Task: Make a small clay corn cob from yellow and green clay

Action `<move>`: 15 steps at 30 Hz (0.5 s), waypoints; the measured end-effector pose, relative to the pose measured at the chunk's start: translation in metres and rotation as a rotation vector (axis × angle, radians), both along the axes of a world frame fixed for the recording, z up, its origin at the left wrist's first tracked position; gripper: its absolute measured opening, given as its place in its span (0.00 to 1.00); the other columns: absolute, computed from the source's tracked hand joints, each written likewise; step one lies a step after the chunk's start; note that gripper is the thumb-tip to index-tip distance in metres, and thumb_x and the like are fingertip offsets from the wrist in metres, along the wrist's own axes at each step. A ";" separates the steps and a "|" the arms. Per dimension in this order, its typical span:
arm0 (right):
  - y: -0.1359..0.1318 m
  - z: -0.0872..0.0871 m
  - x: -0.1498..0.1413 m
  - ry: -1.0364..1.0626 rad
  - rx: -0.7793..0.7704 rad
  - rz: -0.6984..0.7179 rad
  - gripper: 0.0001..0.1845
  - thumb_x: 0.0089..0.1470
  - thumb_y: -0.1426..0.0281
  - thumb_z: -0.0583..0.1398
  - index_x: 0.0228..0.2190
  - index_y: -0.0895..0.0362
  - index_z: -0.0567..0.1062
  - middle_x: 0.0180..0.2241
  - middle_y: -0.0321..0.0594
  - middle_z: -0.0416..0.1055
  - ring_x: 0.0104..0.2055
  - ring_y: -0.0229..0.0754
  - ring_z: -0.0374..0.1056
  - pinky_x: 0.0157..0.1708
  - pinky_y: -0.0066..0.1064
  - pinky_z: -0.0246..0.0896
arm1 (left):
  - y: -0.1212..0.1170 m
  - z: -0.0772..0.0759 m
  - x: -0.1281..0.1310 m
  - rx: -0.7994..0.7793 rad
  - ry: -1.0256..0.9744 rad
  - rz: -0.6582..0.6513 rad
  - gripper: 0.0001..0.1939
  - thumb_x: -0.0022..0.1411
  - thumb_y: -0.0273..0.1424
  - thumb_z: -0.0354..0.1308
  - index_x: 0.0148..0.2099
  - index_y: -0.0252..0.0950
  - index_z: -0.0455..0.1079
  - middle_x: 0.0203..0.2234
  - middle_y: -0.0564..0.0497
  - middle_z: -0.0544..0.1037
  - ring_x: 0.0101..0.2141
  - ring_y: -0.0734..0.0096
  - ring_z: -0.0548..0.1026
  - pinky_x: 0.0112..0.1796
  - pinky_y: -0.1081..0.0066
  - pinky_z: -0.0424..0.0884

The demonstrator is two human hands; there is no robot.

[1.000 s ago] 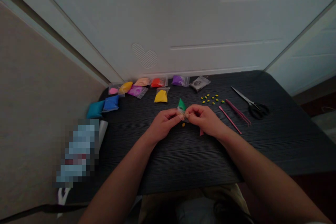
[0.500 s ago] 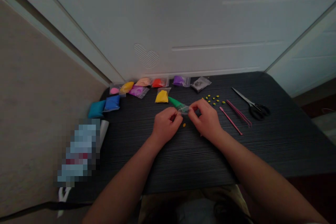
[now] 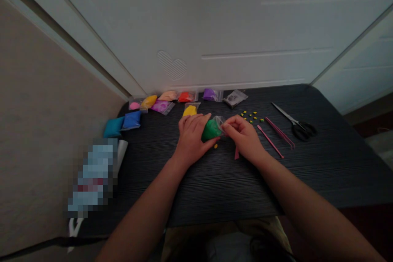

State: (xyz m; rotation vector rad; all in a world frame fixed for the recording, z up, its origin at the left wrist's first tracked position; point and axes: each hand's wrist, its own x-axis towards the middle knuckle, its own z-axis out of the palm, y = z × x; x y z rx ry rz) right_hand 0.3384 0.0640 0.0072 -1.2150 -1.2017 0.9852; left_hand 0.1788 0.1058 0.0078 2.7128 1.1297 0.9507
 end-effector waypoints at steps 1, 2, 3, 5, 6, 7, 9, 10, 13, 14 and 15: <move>-0.001 0.001 0.000 -0.006 0.025 -0.024 0.05 0.50 0.67 0.55 0.29 0.55 0.65 0.26 0.33 0.68 0.29 0.35 0.66 0.30 0.28 0.61 | 0.000 0.000 0.000 -0.004 0.002 0.008 0.28 0.51 0.40 0.56 0.53 0.35 0.57 0.45 0.44 0.69 0.48 0.60 0.63 0.51 0.59 0.50; -0.001 0.002 0.000 -0.042 0.066 -0.052 0.05 0.51 0.67 0.54 0.30 0.55 0.65 0.29 0.34 0.68 0.32 0.35 0.66 0.32 0.29 0.61 | 0.000 -0.001 0.000 -0.004 -0.001 0.020 0.27 0.52 0.39 0.56 0.53 0.35 0.57 0.44 0.44 0.69 0.47 0.60 0.63 0.51 0.59 0.51; -0.002 0.004 0.001 -0.106 0.120 -0.075 0.05 0.52 0.66 0.54 0.31 0.55 0.66 0.32 0.36 0.68 0.35 0.37 0.66 0.34 0.30 0.61 | 0.000 -0.001 -0.001 -0.005 -0.003 0.032 0.27 0.52 0.39 0.55 0.52 0.34 0.58 0.43 0.44 0.69 0.46 0.61 0.64 0.50 0.59 0.52; -0.004 0.007 0.001 -0.280 0.231 -0.086 0.06 0.51 0.67 0.55 0.31 0.55 0.69 0.38 0.40 0.67 0.42 0.39 0.64 0.41 0.33 0.60 | 0.000 -0.002 -0.001 -0.009 0.001 0.048 0.26 0.52 0.38 0.55 0.52 0.33 0.58 0.42 0.44 0.70 0.45 0.61 0.64 0.49 0.60 0.53; -0.005 0.008 0.002 -0.360 0.272 -0.076 0.06 0.50 0.67 0.56 0.31 0.55 0.70 0.40 0.41 0.66 0.44 0.40 0.62 0.44 0.34 0.58 | 0.000 -0.002 -0.002 -0.010 0.006 0.051 0.26 0.52 0.38 0.55 0.52 0.33 0.59 0.42 0.44 0.70 0.44 0.60 0.65 0.49 0.60 0.54; -0.005 0.008 0.002 -0.421 0.298 -0.064 0.05 0.49 0.67 0.57 0.30 0.55 0.70 0.41 0.41 0.66 0.46 0.41 0.61 0.46 0.35 0.57 | 0.000 -0.002 -0.002 -0.008 0.013 0.050 0.26 0.52 0.38 0.55 0.52 0.33 0.59 0.41 0.44 0.70 0.44 0.60 0.65 0.48 0.60 0.54; -0.005 0.007 0.001 -0.474 0.307 -0.054 0.05 0.49 0.69 0.57 0.30 0.55 0.71 0.41 0.41 0.66 0.46 0.41 0.61 0.48 0.36 0.55 | 0.001 -0.003 -0.002 0.002 0.024 0.047 0.26 0.52 0.38 0.54 0.52 0.33 0.59 0.41 0.44 0.71 0.43 0.61 0.65 0.48 0.60 0.55; -0.004 0.006 0.001 -0.475 0.300 -0.052 0.04 0.50 0.69 0.57 0.30 0.55 0.71 0.41 0.41 0.65 0.46 0.40 0.61 0.48 0.36 0.55 | 0.001 -0.003 -0.002 0.006 0.027 0.047 0.26 0.52 0.38 0.54 0.52 0.33 0.59 0.41 0.44 0.71 0.43 0.61 0.65 0.48 0.59 0.55; -0.003 0.004 0.001 -0.417 0.269 -0.043 0.05 0.51 0.70 0.56 0.29 0.54 0.72 0.41 0.40 0.65 0.46 0.39 0.61 0.48 0.36 0.55 | 0.001 -0.004 -0.002 -0.003 0.027 0.051 0.26 0.52 0.40 0.54 0.52 0.33 0.59 0.40 0.45 0.71 0.43 0.62 0.66 0.47 0.60 0.56; -0.003 0.004 0.001 -0.388 0.263 -0.034 0.04 0.51 0.69 0.56 0.29 0.54 0.72 0.42 0.40 0.65 0.47 0.39 0.61 0.49 0.36 0.55 | 0.001 -0.004 -0.002 -0.009 0.023 0.049 0.26 0.52 0.40 0.54 0.52 0.33 0.59 0.40 0.45 0.71 0.42 0.62 0.66 0.47 0.60 0.56; -0.004 0.004 0.002 -0.362 0.258 -0.020 0.04 0.50 0.69 0.57 0.29 0.54 0.72 0.42 0.39 0.64 0.47 0.39 0.61 0.49 0.35 0.54 | 0.001 -0.005 -0.002 -0.016 0.019 0.045 0.26 0.52 0.40 0.54 0.52 0.33 0.59 0.40 0.45 0.71 0.42 0.62 0.66 0.47 0.61 0.57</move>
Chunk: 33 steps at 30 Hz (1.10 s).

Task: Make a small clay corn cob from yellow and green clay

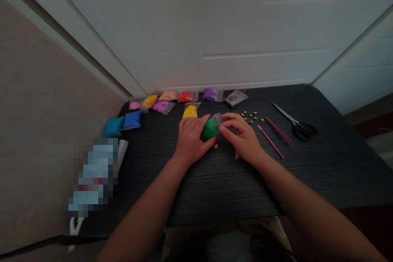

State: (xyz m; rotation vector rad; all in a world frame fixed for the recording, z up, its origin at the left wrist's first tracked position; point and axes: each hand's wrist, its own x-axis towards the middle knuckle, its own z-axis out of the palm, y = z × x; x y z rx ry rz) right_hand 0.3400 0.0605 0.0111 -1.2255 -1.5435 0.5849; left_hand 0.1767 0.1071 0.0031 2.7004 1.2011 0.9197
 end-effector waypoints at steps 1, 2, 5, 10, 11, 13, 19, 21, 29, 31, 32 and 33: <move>0.000 0.001 0.001 0.021 -0.005 0.016 0.04 0.50 0.69 0.57 0.29 0.54 0.73 0.42 0.39 0.64 0.48 0.39 0.60 0.50 0.35 0.54 | 0.000 -0.001 0.000 -0.006 -0.005 -0.006 0.26 0.52 0.40 0.54 0.52 0.33 0.59 0.40 0.45 0.71 0.42 0.63 0.66 0.47 0.61 0.57; -0.001 0.001 0.002 0.038 -0.009 0.032 0.05 0.50 0.70 0.57 0.29 0.54 0.73 0.43 0.39 0.64 0.48 0.39 0.60 0.50 0.35 0.54 | 0.001 -0.001 0.000 -0.012 -0.011 -0.013 0.26 0.52 0.40 0.55 0.52 0.33 0.59 0.41 0.45 0.71 0.42 0.63 0.66 0.46 0.62 0.58; 0.000 0.003 0.004 0.070 -0.025 0.060 0.08 0.52 0.70 0.55 0.30 0.53 0.75 0.43 0.39 0.64 0.49 0.39 0.60 0.51 0.35 0.53 | 0.001 -0.002 -0.001 -0.029 -0.035 -0.030 0.26 0.52 0.38 0.55 0.52 0.34 0.59 0.42 0.45 0.70 0.43 0.64 0.66 0.45 0.63 0.60; 0.004 0.001 0.007 0.091 -0.096 0.004 0.10 0.52 0.70 0.55 0.31 0.53 0.77 0.42 0.39 0.67 0.47 0.39 0.62 0.50 0.36 0.54 | 0.003 -0.002 -0.003 -0.039 -0.045 -0.114 0.22 0.52 0.33 0.56 0.50 0.36 0.61 0.40 0.47 0.71 0.42 0.65 0.66 0.45 0.63 0.61; 0.005 0.000 0.007 0.094 -0.116 0.001 0.09 0.51 0.69 0.55 0.31 0.52 0.77 0.41 0.38 0.68 0.47 0.40 0.62 0.49 0.37 0.54 | 0.003 -0.001 -0.003 -0.033 -0.040 -0.133 0.21 0.52 0.32 0.56 0.49 0.36 0.61 0.40 0.47 0.71 0.42 0.65 0.66 0.46 0.63 0.61; 0.007 -0.003 0.009 0.103 -0.147 0.016 0.08 0.49 0.69 0.57 0.30 0.52 0.77 0.41 0.38 0.68 0.46 0.40 0.63 0.49 0.36 0.55 | 0.004 -0.001 -0.004 -0.015 -0.033 -0.163 0.20 0.52 0.31 0.55 0.49 0.35 0.62 0.40 0.47 0.71 0.43 0.65 0.66 0.46 0.62 0.61; 0.006 -0.006 0.011 0.010 -0.095 0.036 0.08 0.47 0.71 0.59 0.33 0.52 0.76 0.42 0.37 0.68 0.46 0.38 0.63 0.50 0.34 0.54 | 0.003 0.000 -0.004 -0.008 -0.029 -0.188 0.21 0.53 0.28 0.55 0.50 0.34 0.61 0.41 0.46 0.70 0.42 0.65 0.65 0.46 0.63 0.62; 0.005 -0.005 0.010 -0.032 -0.079 0.046 0.10 0.48 0.71 0.59 0.35 0.52 0.75 0.43 0.38 0.68 0.47 0.38 0.62 0.50 0.34 0.54 | 0.002 0.000 -0.004 -0.020 -0.035 -0.178 0.22 0.53 0.28 0.55 0.51 0.34 0.59 0.42 0.46 0.69 0.43 0.65 0.65 0.46 0.62 0.62; 0.005 0.000 0.013 -0.183 -0.047 0.078 0.08 0.49 0.71 0.58 0.34 0.53 0.75 0.43 0.39 0.67 0.47 0.38 0.61 0.50 0.34 0.55 | 0.002 -0.006 -0.003 -0.137 -0.080 -0.190 0.26 0.51 0.28 0.56 0.53 0.37 0.58 0.44 0.46 0.68 0.44 0.65 0.65 0.46 0.62 0.63; 0.005 0.000 0.014 -0.199 -0.039 0.064 0.07 0.49 0.71 0.58 0.32 0.54 0.75 0.42 0.39 0.67 0.47 0.38 0.62 0.49 0.33 0.55 | 0.001 -0.006 -0.003 -0.154 -0.090 -0.193 0.26 0.51 0.28 0.56 0.53 0.37 0.58 0.44 0.47 0.68 0.44 0.65 0.65 0.46 0.62 0.63; 0.005 0.000 0.014 -0.207 -0.034 0.059 0.06 0.49 0.71 0.58 0.31 0.54 0.75 0.42 0.39 0.67 0.46 0.38 0.62 0.49 0.33 0.55 | 0.001 -0.006 -0.002 -0.159 -0.094 -0.193 0.25 0.51 0.29 0.56 0.53 0.37 0.58 0.44 0.47 0.68 0.44 0.65 0.65 0.46 0.62 0.63; 0.005 0.000 0.015 -0.215 -0.027 0.055 0.06 0.49 0.71 0.58 0.31 0.55 0.75 0.42 0.39 0.67 0.46 0.38 0.62 0.48 0.33 0.56 | 0.001 -0.006 -0.002 -0.162 -0.097 -0.194 0.25 0.51 0.29 0.56 0.53 0.37 0.58 0.44 0.47 0.69 0.44 0.65 0.65 0.46 0.62 0.63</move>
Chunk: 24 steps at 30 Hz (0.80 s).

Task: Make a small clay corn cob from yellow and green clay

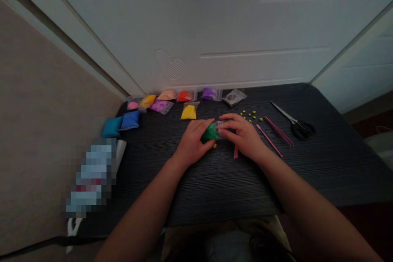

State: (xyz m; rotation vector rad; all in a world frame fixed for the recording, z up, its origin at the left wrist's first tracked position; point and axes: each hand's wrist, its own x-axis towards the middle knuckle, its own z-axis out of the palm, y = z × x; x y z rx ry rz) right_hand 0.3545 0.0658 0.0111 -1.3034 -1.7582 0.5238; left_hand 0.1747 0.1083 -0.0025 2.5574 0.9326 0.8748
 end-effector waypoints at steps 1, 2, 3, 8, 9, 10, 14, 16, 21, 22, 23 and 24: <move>0.000 0.000 0.000 -0.006 0.010 -0.002 0.07 0.49 0.71 0.58 0.32 0.55 0.75 0.42 0.39 0.67 0.46 0.38 0.62 0.48 0.33 0.56 | 0.000 0.000 0.000 -0.001 -0.003 0.002 0.25 0.51 0.30 0.56 0.53 0.37 0.58 0.44 0.47 0.69 0.44 0.66 0.65 0.46 0.62 0.63; -0.001 0.000 0.000 -0.011 0.020 -0.002 0.08 0.49 0.71 0.58 0.33 0.55 0.75 0.42 0.40 0.67 0.46 0.38 0.62 0.48 0.33 0.56 | 0.000 0.001 0.000 0.000 -0.004 0.005 0.25 0.51 0.30 0.56 0.53 0.37 0.58 0.44 0.46 0.69 0.44 0.66 0.65 0.46 0.62 0.63; -0.001 0.000 0.000 -0.017 0.031 0.000 0.09 0.50 0.71 0.58 0.35 0.55 0.75 0.42 0.40 0.67 0.46 0.38 0.62 0.48 0.33 0.56 | 0.000 0.001 0.001 0.002 -0.006 0.008 0.26 0.51 0.30 0.56 0.53 0.37 0.57 0.44 0.46 0.69 0.44 0.66 0.65 0.47 0.62 0.62; -0.002 0.000 0.000 -0.067 0.078 0.059 0.14 0.52 0.71 0.55 0.42 0.51 0.72 0.45 0.39 0.66 0.49 0.39 0.60 0.50 0.36 0.54 | 0.000 0.001 0.000 0.007 -0.013 0.013 0.28 0.50 0.28 0.57 0.54 0.38 0.57 0.44 0.47 0.68 0.44 0.65 0.65 0.47 0.61 0.62; -0.002 -0.001 0.000 -0.075 0.081 0.069 0.14 0.52 0.71 0.55 0.42 0.50 0.72 0.45 0.39 0.66 0.49 0.39 0.59 0.50 0.37 0.54 | 0.000 0.001 0.000 0.010 -0.015 0.013 0.28 0.50 0.28 0.57 0.54 0.38 0.57 0.44 0.47 0.68 0.44 0.65 0.65 0.47 0.61 0.62; -0.001 -0.001 0.000 -0.081 0.079 0.077 0.14 0.52 0.71 0.54 0.41 0.50 0.72 0.46 0.38 0.65 0.49 0.39 0.59 0.50 0.37 0.54 | 0.000 0.000 -0.001 0.012 -0.017 0.013 0.28 0.49 0.28 0.58 0.54 0.37 0.57 0.44 0.47 0.68 0.44 0.65 0.65 0.47 0.62 0.62; 0.000 -0.002 0.003 -0.082 0.048 0.090 0.12 0.52 0.71 0.55 0.38 0.49 0.74 0.46 0.37 0.65 0.50 0.40 0.59 0.51 0.40 0.53 | 0.000 -0.001 -0.001 0.004 -0.015 0.002 0.27 0.49 0.28 0.58 0.53 0.37 0.58 0.43 0.46 0.68 0.44 0.65 0.65 0.46 0.60 0.63; 0.000 -0.001 0.004 -0.077 0.031 0.099 0.11 0.51 0.71 0.56 0.37 0.49 0.74 0.46 0.37 0.65 0.50 0.40 0.59 0.51 0.40 0.53 | 0.000 -0.002 -0.001 -0.002 -0.008 -0.009 0.28 0.49 0.28 0.58 0.53 0.38 0.58 0.43 0.46 0.68 0.43 0.64 0.65 0.46 0.60 0.63; 0.000 0.001 0.003 -0.068 0.048 0.044 0.07 0.50 0.70 0.58 0.32 0.53 0.75 0.45 0.39 0.67 0.48 0.40 0.61 0.50 0.36 0.55 | 0.000 0.000 0.000 0.036 0.009 0.020 0.26 0.51 0.29 0.57 0.53 0.37 0.58 0.43 0.46 0.69 0.43 0.65 0.65 0.46 0.62 0.63; 0.000 0.000 0.002 -0.067 0.059 0.020 0.07 0.49 0.70 0.58 0.32 0.54 0.75 0.44 0.40 0.67 0.47 0.39 0.61 0.49 0.36 0.55 | 0.000 0.000 0.001 0.055 0.011 0.035 0.26 0.51 0.29 0.56 0.53 0.36 0.58 0.43 0.46 0.69 0.43 0.65 0.65 0.46 0.62 0.63; 0.000 0.000 0.002 -0.066 0.071 0.000 0.08 0.49 0.69 0.58 0.33 0.54 0.75 0.43 0.41 0.68 0.47 0.39 0.62 0.49 0.35 0.56 | 0.000 0.001 0.001 0.074 0.015 0.046 0.25 0.52 0.29 0.56 0.53 0.36 0.58 0.43 0.46 0.69 0.43 0.65 0.65 0.46 0.62 0.62; 0.000 -0.001 0.001 -0.066 0.081 -0.013 0.09 0.49 0.69 0.58 0.34 0.55 0.75 0.42 0.41 0.69 0.46 0.39 0.62 0.49 0.35 0.56 | 0.001 0.001 0.001 0.094 0.019 0.052 0.25 0.52 0.29 0.55 0.53 0.36 0.58 0.42 0.46 0.69 0.43 0.65 0.65 0.46 0.62 0.62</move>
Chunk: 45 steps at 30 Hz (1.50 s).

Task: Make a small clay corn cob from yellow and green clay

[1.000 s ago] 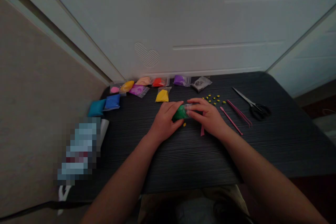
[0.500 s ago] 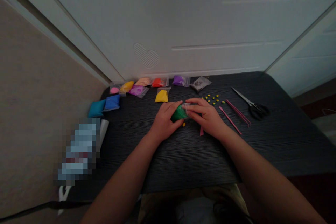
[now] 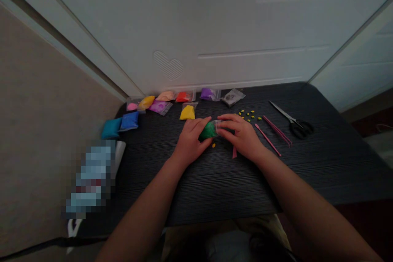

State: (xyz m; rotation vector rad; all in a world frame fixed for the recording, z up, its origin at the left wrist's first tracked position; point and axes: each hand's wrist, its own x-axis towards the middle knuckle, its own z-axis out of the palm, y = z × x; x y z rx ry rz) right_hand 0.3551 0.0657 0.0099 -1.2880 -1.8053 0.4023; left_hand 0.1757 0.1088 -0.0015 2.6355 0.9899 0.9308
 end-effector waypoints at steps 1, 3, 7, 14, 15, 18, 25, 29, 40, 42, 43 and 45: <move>0.000 -0.001 -0.001 0.000 0.006 -0.007 0.09 0.49 0.69 0.58 0.35 0.55 0.75 0.42 0.41 0.69 0.46 0.39 0.63 0.49 0.35 0.56 | 0.000 0.000 0.000 0.017 0.007 0.000 0.24 0.52 0.29 0.55 0.53 0.36 0.59 0.42 0.46 0.69 0.43 0.65 0.65 0.46 0.62 0.62; 0.000 -0.003 -0.003 0.010 -0.005 -0.014 0.09 0.49 0.69 0.58 0.35 0.54 0.75 0.41 0.40 0.70 0.45 0.40 0.63 0.48 0.36 0.57 | 0.000 0.001 0.000 0.045 0.022 -0.018 0.24 0.52 0.28 0.55 0.52 0.35 0.59 0.41 0.46 0.69 0.42 0.65 0.65 0.46 0.62 0.63; 0.000 -0.004 -0.005 0.064 -0.070 -0.024 0.08 0.48 0.70 0.59 0.33 0.52 0.75 0.41 0.37 0.70 0.45 0.39 0.64 0.48 0.37 0.57 | -0.002 0.003 0.001 0.079 0.054 -0.060 0.22 0.53 0.26 0.54 0.52 0.34 0.60 0.40 0.45 0.70 0.41 0.64 0.65 0.45 0.63 0.63; 0.000 -0.003 -0.009 0.114 -0.110 -0.002 0.06 0.48 0.71 0.58 0.31 0.54 0.74 0.40 0.38 0.70 0.44 0.39 0.65 0.47 0.36 0.57 | -0.002 0.002 0.000 0.074 0.061 -0.075 0.22 0.54 0.26 0.53 0.53 0.36 0.59 0.41 0.46 0.70 0.42 0.64 0.65 0.46 0.62 0.62; 0.000 -0.003 -0.009 0.118 -0.107 -0.001 0.06 0.48 0.71 0.58 0.30 0.54 0.74 0.40 0.38 0.70 0.44 0.39 0.65 0.47 0.36 0.57 | -0.002 0.002 0.000 0.073 0.060 -0.072 0.22 0.54 0.26 0.53 0.53 0.36 0.59 0.41 0.46 0.70 0.42 0.64 0.65 0.46 0.62 0.62; -0.001 -0.001 -0.010 0.129 -0.098 -0.013 0.05 0.49 0.71 0.57 0.30 0.53 0.74 0.40 0.37 0.70 0.44 0.39 0.64 0.48 0.37 0.57 | -0.002 0.002 0.001 0.086 0.055 -0.056 0.22 0.54 0.26 0.52 0.53 0.37 0.59 0.41 0.46 0.70 0.42 0.64 0.65 0.45 0.61 0.62; -0.001 -0.004 -0.009 0.116 -0.100 -0.023 0.08 0.48 0.71 0.58 0.33 0.53 0.74 0.40 0.37 0.70 0.45 0.39 0.64 0.48 0.35 0.57 | -0.002 0.002 0.001 0.119 0.058 -0.054 0.22 0.54 0.25 0.52 0.52 0.35 0.60 0.40 0.46 0.70 0.41 0.64 0.65 0.45 0.62 0.63; -0.001 -0.004 -0.011 0.114 -0.085 -0.019 0.06 0.49 0.71 0.57 0.31 0.53 0.74 0.39 0.38 0.70 0.43 0.39 0.65 0.46 0.35 0.58 | -0.002 0.002 0.002 0.089 0.066 -0.065 0.22 0.54 0.26 0.53 0.53 0.36 0.60 0.40 0.46 0.70 0.41 0.64 0.66 0.44 0.62 0.63; 0.005 0.006 0.018 0.664 -0.148 -0.120 0.07 0.51 0.65 0.55 0.31 0.53 0.72 0.41 0.36 0.69 0.44 0.41 0.64 0.45 0.37 0.58 | 0.012 0.000 -0.011 0.041 -0.028 0.102 0.22 0.51 0.27 0.56 0.50 0.38 0.61 0.42 0.47 0.70 0.43 0.64 0.66 0.45 0.62 0.64; 0.007 0.004 0.022 0.621 -0.164 -0.129 0.09 0.51 0.65 0.55 0.34 0.52 0.72 0.39 0.36 0.70 0.43 0.41 0.65 0.44 0.37 0.58 | 0.014 0.000 -0.013 0.038 -0.029 0.128 0.22 0.51 0.28 0.56 0.50 0.38 0.61 0.41 0.47 0.70 0.43 0.64 0.66 0.45 0.62 0.64; 0.007 0.003 0.022 0.537 -0.171 -0.130 0.10 0.52 0.65 0.54 0.34 0.53 0.73 0.38 0.37 0.70 0.42 0.41 0.65 0.44 0.37 0.58 | 0.015 0.000 -0.013 0.036 -0.028 0.142 0.22 0.51 0.28 0.56 0.50 0.38 0.61 0.41 0.47 0.71 0.43 0.64 0.66 0.45 0.62 0.64; 0.007 0.001 0.019 0.299 -0.158 -0.130 0.10 0.52 0.66 0.54 0.32 0.54 0.73 0.37 0.38 0.70 0.41 0.41 0.65 0.44 0.37 0.58 | 0.016 0.000 -0.014 0.029 -0.034 0.177 0.22 0.51 0.30 0.56 0.50 0.37 0.61 0.41 0.47 0.71 0.43 0.64 0.66 0.45 0.62 0.64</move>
